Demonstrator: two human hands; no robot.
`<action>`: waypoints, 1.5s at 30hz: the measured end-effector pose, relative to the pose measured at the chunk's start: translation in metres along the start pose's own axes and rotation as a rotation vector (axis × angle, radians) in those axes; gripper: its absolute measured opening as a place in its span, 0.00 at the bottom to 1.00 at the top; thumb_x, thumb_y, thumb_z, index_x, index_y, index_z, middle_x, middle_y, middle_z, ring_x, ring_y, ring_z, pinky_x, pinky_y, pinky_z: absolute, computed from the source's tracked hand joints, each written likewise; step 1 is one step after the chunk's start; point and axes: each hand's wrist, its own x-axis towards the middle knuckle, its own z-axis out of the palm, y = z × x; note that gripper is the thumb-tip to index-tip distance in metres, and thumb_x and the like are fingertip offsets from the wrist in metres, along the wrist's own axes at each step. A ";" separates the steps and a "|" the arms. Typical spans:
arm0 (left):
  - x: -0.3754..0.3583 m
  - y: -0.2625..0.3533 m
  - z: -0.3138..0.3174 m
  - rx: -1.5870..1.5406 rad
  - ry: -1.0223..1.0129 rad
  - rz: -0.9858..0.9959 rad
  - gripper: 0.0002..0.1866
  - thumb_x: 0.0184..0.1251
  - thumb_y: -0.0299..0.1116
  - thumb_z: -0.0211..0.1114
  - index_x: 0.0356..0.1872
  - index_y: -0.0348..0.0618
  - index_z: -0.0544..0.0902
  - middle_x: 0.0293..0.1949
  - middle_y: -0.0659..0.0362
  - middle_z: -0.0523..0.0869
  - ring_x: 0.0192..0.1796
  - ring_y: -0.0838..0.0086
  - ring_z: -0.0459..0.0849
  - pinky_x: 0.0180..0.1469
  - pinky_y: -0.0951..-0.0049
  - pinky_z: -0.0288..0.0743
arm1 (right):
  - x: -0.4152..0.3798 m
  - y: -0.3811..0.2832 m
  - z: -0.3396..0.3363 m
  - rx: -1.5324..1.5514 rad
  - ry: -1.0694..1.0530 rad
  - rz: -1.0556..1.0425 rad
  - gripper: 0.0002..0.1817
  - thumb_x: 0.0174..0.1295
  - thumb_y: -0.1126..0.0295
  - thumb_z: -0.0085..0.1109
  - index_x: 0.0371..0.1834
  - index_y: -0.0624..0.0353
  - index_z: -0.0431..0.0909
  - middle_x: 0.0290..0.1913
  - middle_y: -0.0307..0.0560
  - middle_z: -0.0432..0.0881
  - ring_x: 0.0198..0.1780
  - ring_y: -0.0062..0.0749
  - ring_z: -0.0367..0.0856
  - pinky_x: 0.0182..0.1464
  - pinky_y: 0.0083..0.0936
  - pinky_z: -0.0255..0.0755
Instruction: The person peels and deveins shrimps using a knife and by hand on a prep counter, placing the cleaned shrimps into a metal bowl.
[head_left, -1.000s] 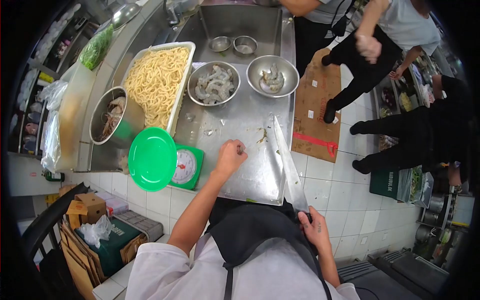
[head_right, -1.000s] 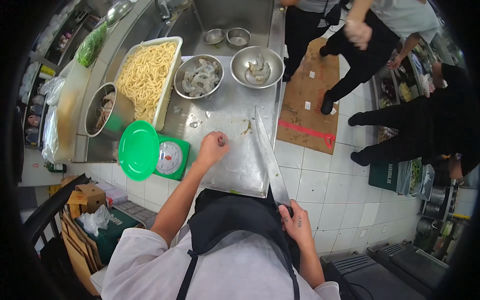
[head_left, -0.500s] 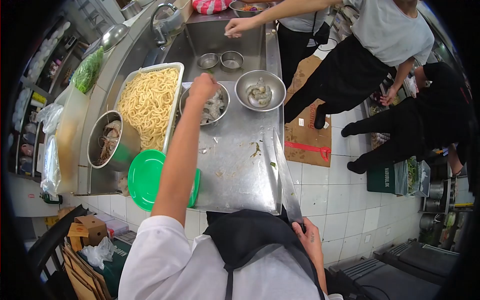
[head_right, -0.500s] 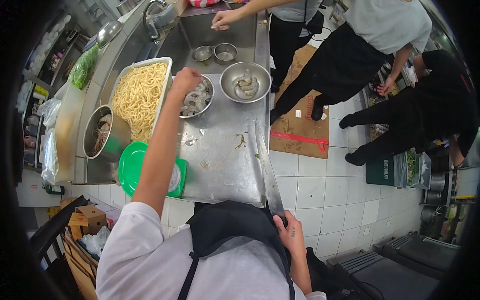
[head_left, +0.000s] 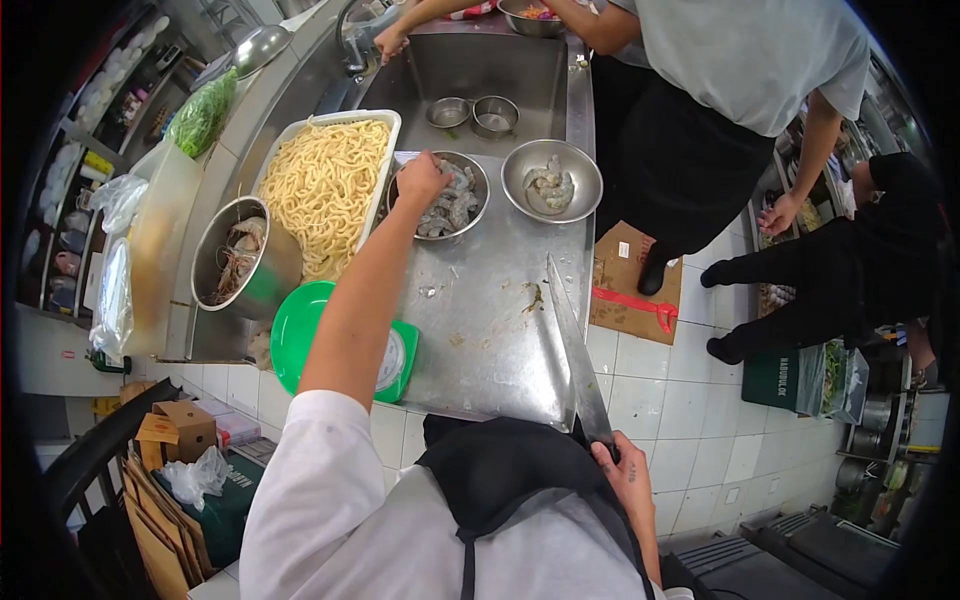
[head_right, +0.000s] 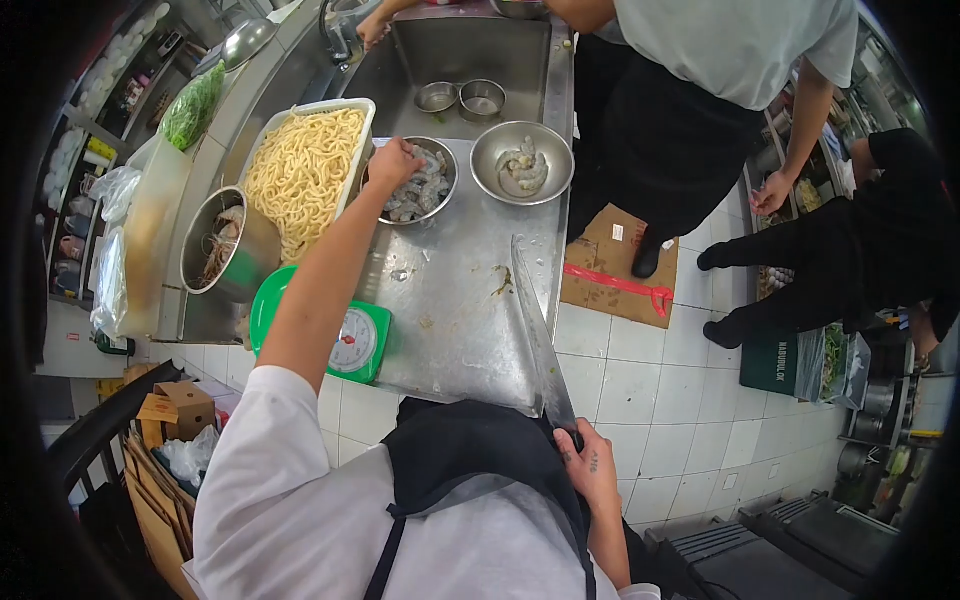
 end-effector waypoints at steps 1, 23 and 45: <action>0.005 -0.002 0.007 -0.027 0.037 -0.038 0.24 0.48 0.42 0.74 0.46 0.43 0.80 0.44 0.51 0.86 0.50 0.58 0.83 0.54 0.61 0.75 | -0.001 -0.001 -0.001 -0.002 -0.001 -0.001 0.14 0.64 0.63 0.60 0.32 0.66 0.72 0.19 0.45 0.74 0.22 0.22 0.66 0.27 0.24 0.63; -0.187 0.038 0.024 -0.119 0.239 0.640 0.10 0.48 0.21 0.64 0.33 0.44 0.80 0.40 0.57 0.80 0.47 0.60 0.77 0.48 0.62 0.70 | 0.012 0.033 -0.022 0.136 -0.177 0.046 0.17 0.66 0.59 0.57 0.33 0.65 0.74 0.16 0.42 0.75 0.15 0.23 0.75 0.20 0.23 0.67; -0.263 0.030 0.071 -0.308 0.143 0.160 0.11 0.55 0.22 0.64 0.41 0.39 0.85 0.47 0.53 0.85 0.49 0.62 0.84 0.49 0.69 0.78 | 0.071 0.072 -0.033 0.237 -0.630 0.087 0.16 0.70 0.60 0.50 0.39 0.64 0.74 0.19 0.40 0.74 0.15 0.21 0.74 0.22 0.21 0.68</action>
